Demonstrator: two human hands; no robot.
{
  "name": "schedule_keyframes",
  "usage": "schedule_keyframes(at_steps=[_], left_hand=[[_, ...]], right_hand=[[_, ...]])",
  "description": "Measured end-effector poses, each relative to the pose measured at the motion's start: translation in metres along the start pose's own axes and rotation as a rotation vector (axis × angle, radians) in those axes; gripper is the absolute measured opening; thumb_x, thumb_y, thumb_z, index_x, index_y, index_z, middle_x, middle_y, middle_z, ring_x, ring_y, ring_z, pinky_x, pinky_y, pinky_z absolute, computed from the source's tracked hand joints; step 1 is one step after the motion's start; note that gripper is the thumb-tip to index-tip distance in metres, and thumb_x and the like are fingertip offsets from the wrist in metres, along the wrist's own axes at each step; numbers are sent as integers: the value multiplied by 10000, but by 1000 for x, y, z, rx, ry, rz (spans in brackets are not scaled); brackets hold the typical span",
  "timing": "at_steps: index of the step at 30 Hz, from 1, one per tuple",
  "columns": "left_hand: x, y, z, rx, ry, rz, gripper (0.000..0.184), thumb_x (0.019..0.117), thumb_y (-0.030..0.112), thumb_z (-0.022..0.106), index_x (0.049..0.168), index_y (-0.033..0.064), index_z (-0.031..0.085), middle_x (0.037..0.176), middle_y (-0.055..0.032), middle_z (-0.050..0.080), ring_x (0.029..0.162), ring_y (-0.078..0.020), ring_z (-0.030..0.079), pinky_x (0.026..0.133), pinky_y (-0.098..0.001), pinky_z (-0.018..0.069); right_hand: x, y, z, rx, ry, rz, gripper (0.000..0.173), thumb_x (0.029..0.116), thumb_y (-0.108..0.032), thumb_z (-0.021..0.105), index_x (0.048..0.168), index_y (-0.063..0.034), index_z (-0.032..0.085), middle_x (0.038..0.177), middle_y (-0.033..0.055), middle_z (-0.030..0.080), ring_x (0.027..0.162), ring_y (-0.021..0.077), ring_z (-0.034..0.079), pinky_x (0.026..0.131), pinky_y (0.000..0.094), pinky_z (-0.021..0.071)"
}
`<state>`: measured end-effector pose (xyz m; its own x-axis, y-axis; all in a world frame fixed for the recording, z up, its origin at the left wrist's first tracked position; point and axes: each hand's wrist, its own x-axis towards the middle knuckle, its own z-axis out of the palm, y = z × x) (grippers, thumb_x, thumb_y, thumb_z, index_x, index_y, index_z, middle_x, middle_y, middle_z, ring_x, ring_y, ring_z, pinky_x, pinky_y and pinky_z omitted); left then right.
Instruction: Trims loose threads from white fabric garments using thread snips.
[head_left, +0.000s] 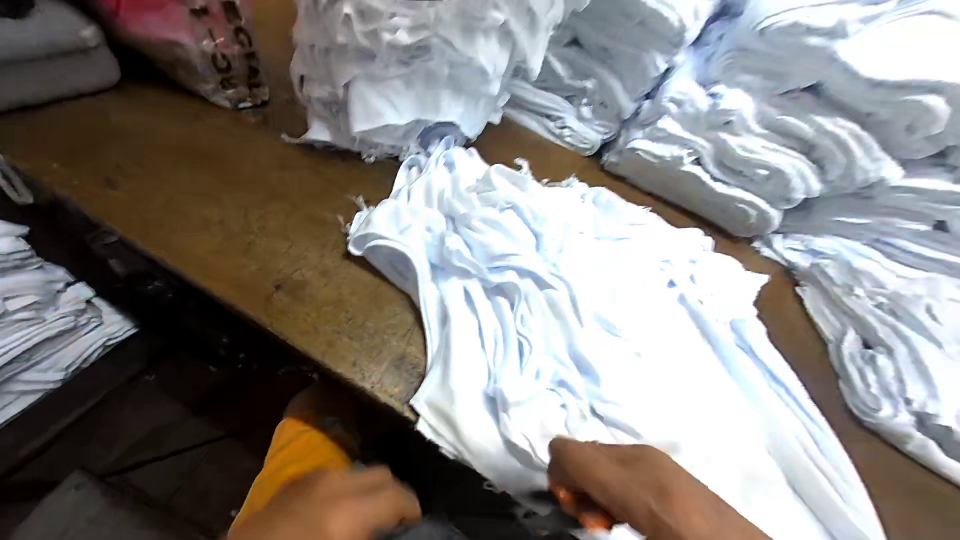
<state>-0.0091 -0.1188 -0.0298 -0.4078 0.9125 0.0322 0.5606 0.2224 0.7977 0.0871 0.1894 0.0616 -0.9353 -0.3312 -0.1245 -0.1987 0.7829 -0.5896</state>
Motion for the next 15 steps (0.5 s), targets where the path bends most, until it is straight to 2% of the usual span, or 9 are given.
schedule_keyframes(at_steps=[2, 3, 4, 7, 8, 10, 12, 13, 15], left_hand=[[27, -2, -27, -19, 320, -28, 338, 965, 437, 687, 1177, 175, 715, 975, 35, 725, 736, -69, 676, 605, -278, 589], [46, 2, -42, 20, 457, -57, 346, 953, 456, 682, 1193, 208, 706, 972, 74, 721, 731, -40, 670, 596, -254, 583], [66, 8, -59, 62, 535, -105, 370, 955, 428, 679, 1235, 187, 681, 1025, 48, 716, 801, -75, 693, 663, -303, 612], [130, 4, -93, 45, 597, -326, 588, 984, 420, 672, 1415, 62, 494, 1256, -191, 627, 994, -310, 706, 826, -541, 602], [151, -4, -99, 44, 613, -381, 739, 954, 473, 698, 1481, 45, 406, 1352, -269, 552, 1084, -402, 665, 885, -617, 560], [188, -21, -99, 34, 703, -410, 952, 828, 492, 828, 1521, 28, 367, 1438, -355, 445, 1253, -525, 521, 1004, -712, 431], [211, -28, -89, 19, 761, -388, 846, 802, 335, 882, 1452, -6, 460, 1372, -373, 495, 1240, -537, 522, 1005, -718, 423], [216, -31, -84, 58, 755, -356, 668, 823, 222, 861, 1360, -23, 549, 1263, -352, 582, 1165, -511, 582, 968, -700, 458], [214, -34, -85, 178, 730, -311, 411, 862, 101, 788, 1238, -13, 666, 1158, -302, 652, 1116, -473, 622, 952, -680, 474]], right_hand=[[-22, 30, 5, 29, 291, 158, 391, 930, -443, 746, 912, -64, 650, 707, 24, 584, 604, 112, 541, 537, 306, 464], [-30, 46, 8, 27, 444, 230, 375, 903, -459, 765, 900, -101, 652, 685, -20, 569, 569, 72, 510, 505, 266, 441], [-35, 59, 12, 25, 581, 302, 383, 858, -506, 783, 898, -145, 661, 675, -57, 561, 553, 52, 496, 490, 249, 431], [-35, 79, 20, 114, 867, 416, 415, 748, -560, 833, 847, -196, 659, 639, -69, 558, 525, 68, 506, 469, 264, 424], [-33, 81, 23, 130, 890, 408, 448, 720, -561, 857, 886, -190, 668, 694, -60, 596, 581, 82, 554, 511, 290, 477], [-22, 80, 33, 144, 861, 378, 588, 661, -585, 894, 1035, -180, 691, 813, -47, 633, 692, 98, 586, 606, 336, 522], [-3, 75, 48, 56, 806, 370, 680, 668, -610, 873, 1160, -174, 699, 915, -32, 675, 781, 115, 630, 685, 393, 569], [7, 75, 57, 2, 787, 358, 598, 735, -563, 836, 1165, -164, 716, 944, -19, 695, 804, 126, 659, 702, 414, 586], [23, 74, 78, -18, 756, 246, 207, 902, -290, 695, 1048, -155, 751, 892, -25, 719, 788, 105, 690, 697, 378, 600]])
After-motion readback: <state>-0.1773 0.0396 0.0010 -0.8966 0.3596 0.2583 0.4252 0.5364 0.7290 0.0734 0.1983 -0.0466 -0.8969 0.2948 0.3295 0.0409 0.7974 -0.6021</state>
